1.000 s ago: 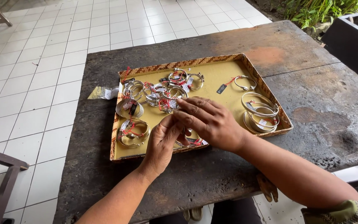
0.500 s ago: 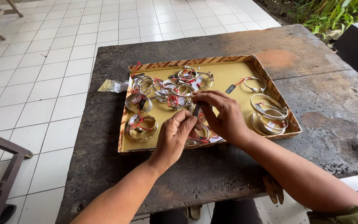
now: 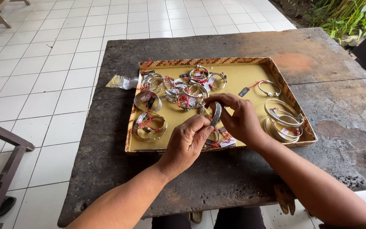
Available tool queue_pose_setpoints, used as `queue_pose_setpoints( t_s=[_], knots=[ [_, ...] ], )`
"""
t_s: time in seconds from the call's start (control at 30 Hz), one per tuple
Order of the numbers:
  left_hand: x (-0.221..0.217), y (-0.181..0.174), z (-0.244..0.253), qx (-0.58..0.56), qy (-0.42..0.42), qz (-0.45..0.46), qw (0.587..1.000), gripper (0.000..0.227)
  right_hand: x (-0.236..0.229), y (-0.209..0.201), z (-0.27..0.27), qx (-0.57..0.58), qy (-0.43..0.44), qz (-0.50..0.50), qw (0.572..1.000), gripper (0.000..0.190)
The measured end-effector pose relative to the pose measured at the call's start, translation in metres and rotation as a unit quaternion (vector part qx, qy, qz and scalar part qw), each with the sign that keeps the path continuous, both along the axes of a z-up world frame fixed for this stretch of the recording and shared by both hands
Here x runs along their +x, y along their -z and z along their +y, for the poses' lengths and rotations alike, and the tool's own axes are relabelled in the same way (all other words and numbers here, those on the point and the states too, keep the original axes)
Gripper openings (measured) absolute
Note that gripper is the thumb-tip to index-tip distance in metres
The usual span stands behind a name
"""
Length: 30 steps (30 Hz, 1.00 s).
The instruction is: Inspecting and manually adjusting silver bracelets in a display tray
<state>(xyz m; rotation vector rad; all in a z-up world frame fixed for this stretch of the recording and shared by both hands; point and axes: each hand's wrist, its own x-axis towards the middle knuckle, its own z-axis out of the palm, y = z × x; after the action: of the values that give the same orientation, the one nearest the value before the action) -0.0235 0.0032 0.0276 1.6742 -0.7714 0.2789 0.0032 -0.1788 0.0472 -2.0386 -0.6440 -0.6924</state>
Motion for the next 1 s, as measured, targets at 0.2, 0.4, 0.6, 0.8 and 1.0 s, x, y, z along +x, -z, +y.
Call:
queue_pose_setpoints(
  t_s=[0.2,0.4,0.6,0.8,1.0],
  knots=[
    [-0.004,-0.002,-0.002,-0.116,0.064,0.149,0.980,0.024,-0.024,-0.023,0.013,-0.184,0.052,-0.273,0.943,0.015],
    [0.003,0.008,0.003,-0.130,0.039,0.183,0.974,0.041,-0.022,-0.022,0.014,-0.134,0.054,-0.215,0.966,0.020],
    [0.008,-0.006,0.008,-0.154,0.133,0.190,0.961,0.090,-0.022,-0.013,0.015,-0.059,0.029,-0.078,0.995,0.027],
    [0.014,0.012,0.002,-0.191,0.175,0.231,0.938,0.089,-0.021,-0.007,0.007,-0.100,0.034,-0.152,0.983,0.023],
    [0.007,0.011,-0.001,-0.205,0.173,0.248,0.931,0.063,-0.037,-0.029,0.013,-0.199,0.037,-0.302,0.932,0.027]
  ],
)
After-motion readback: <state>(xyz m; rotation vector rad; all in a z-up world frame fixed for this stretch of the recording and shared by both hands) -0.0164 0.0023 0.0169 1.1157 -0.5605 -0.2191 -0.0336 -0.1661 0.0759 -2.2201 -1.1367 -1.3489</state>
